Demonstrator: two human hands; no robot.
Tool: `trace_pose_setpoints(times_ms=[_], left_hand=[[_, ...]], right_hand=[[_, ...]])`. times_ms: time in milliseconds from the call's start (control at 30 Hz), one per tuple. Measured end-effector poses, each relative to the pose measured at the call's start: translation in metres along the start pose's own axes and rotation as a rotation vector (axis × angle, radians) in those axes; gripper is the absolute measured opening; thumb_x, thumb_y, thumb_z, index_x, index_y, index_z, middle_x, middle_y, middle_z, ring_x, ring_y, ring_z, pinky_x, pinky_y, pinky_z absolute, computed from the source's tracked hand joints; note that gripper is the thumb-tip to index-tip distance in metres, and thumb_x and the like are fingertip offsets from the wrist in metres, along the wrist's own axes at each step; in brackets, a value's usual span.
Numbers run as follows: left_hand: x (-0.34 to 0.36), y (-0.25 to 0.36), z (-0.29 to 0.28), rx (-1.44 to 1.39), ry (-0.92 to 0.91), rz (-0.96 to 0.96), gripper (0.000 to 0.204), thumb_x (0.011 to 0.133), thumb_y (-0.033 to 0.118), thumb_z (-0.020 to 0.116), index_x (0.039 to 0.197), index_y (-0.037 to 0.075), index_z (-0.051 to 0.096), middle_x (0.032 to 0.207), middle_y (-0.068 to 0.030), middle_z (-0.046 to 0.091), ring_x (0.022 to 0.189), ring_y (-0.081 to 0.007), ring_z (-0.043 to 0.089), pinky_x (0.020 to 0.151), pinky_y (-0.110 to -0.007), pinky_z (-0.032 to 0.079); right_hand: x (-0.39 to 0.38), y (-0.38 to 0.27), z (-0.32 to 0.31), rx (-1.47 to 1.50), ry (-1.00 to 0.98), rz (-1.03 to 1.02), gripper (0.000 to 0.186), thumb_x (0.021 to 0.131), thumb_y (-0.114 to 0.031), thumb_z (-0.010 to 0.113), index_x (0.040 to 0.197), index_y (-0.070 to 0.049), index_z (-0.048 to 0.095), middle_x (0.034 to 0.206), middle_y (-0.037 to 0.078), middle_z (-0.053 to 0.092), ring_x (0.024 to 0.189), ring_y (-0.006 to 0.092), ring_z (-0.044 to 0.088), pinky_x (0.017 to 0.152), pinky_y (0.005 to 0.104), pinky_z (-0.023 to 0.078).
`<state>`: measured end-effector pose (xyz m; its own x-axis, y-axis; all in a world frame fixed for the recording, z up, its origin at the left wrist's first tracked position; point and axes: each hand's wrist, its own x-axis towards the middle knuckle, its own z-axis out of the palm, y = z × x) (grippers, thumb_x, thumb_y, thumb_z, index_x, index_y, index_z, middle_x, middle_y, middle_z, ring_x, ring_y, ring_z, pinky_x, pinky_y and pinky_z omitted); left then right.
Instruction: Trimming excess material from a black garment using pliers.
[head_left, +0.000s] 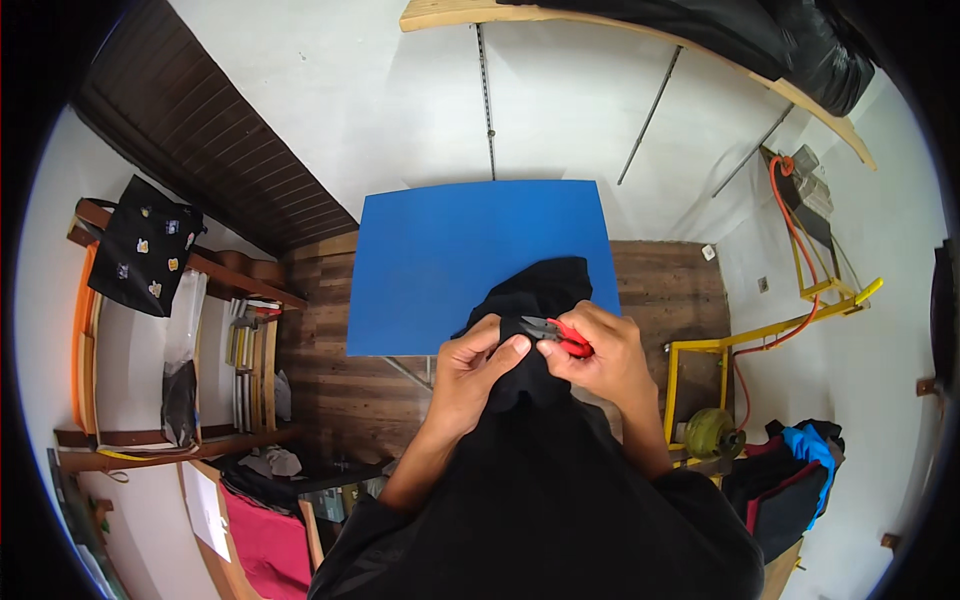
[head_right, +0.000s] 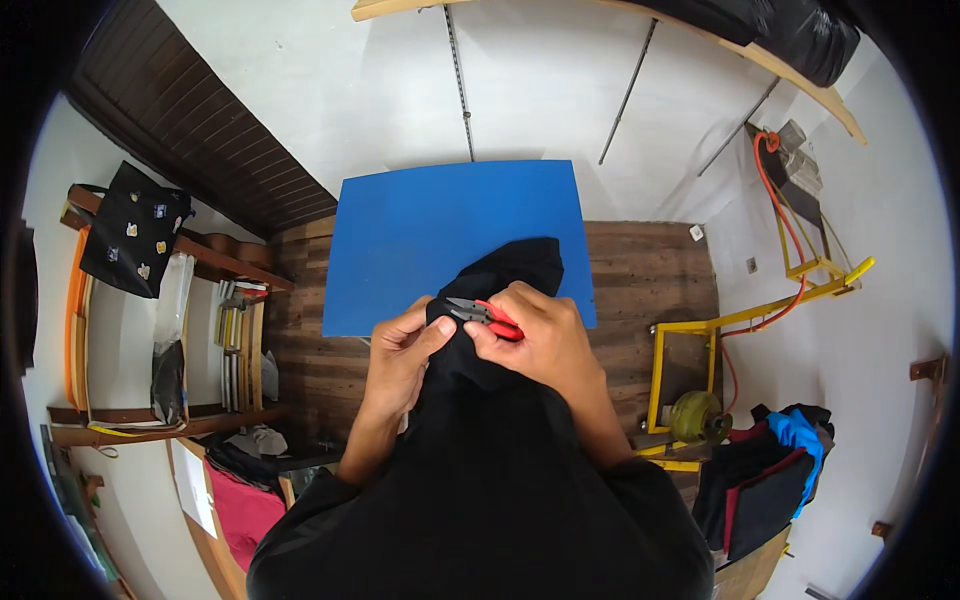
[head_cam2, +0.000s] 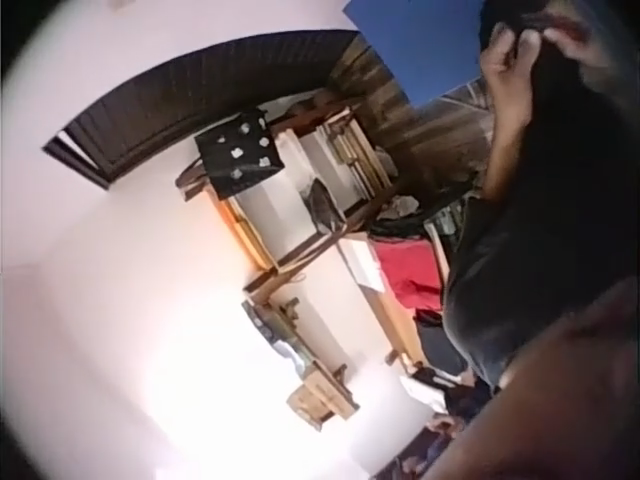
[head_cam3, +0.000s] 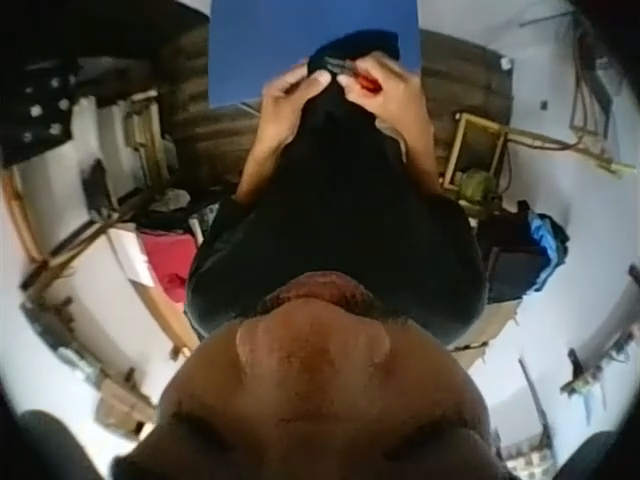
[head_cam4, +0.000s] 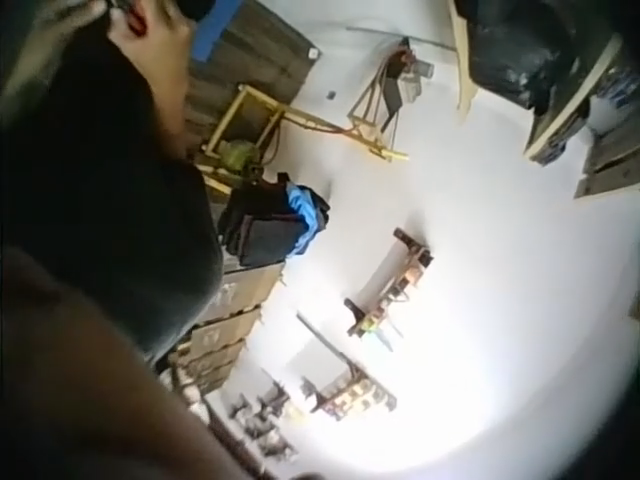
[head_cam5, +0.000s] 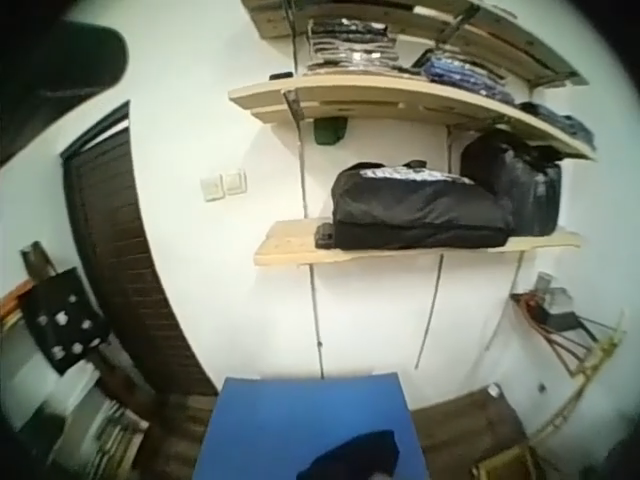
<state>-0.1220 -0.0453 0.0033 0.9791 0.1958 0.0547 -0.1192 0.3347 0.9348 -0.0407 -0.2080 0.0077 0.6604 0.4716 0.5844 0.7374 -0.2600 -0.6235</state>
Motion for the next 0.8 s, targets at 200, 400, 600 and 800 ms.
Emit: trace_pose_setpoints(times_ms=[200,400,600,800], left_hand=[[0.002,0.002,0.006,-0.090,-0.057,-0.091,0.018,0.091,0.004,0.064,0.108,-0.002,0.064,0.093,0.0022,0.060,0.085,-0.0045,0.052,0.076,-0.022,0.041],[0.008,0.005,0.011,-0.046,-0.152,-0.053,0.025,0.089,0.000,0.062,0.114,-0.002,0.061,0.099,0.0006,0.061,0.091,-0.0050,0.054,0.081,-0.021,0.042],[0.009,0.008,0.014,-0.071,-0.193,-0.080,0.038,0.087,-0.005,0.062,0.123,-0.002,0.052,0.101,0.0001,0.061,0.092,-0.0048,0.054,0.081,-0.021,0.041],[0.009,0.013,0.013,-0.013,-0.321,-0.074,0.051,0.086,-0.005,0.064,0.133,-0.001,0.044,0.100,0.0006,0.060,0.091,-0.0042,0.053,0.081,-0.020,0.040]], right_hand=[[-0.001,0.003,-0.004,-0.012,0.006,0.031,0.025,0.070,-0.015,0.080,0.077,-0.004,0.058,0.068,0.007,0.058,0.052,0.0240,0.058,0.045,0.0314,0.046],[-0.001,0.005,-0.008,0.026,0.034,0.068,0.022,0.070,-0.012,0.078,0.081,-0.002,0.062,0.066,0.009,0.055,0.052,0.0226,0.052,0.048,0.0317,0.043],[0.002,0.004,-0.014,-0.007,0.015,0.087,0.019,0.071,-0.010,0.077,0.079,-0.002,0.062,0.066,0.009,0.056,0.052,0.0229,0.053,0.048,0.0315,0.043],[0.006,0.004,-0.014,0.002,0.032,0.039,0.019,0.070,-0.009,0.078,0.079,-0.002,0.062,0.066,0.008,0.055,0.051,0.0222,0.053,0.048,0.0314,0.043]])
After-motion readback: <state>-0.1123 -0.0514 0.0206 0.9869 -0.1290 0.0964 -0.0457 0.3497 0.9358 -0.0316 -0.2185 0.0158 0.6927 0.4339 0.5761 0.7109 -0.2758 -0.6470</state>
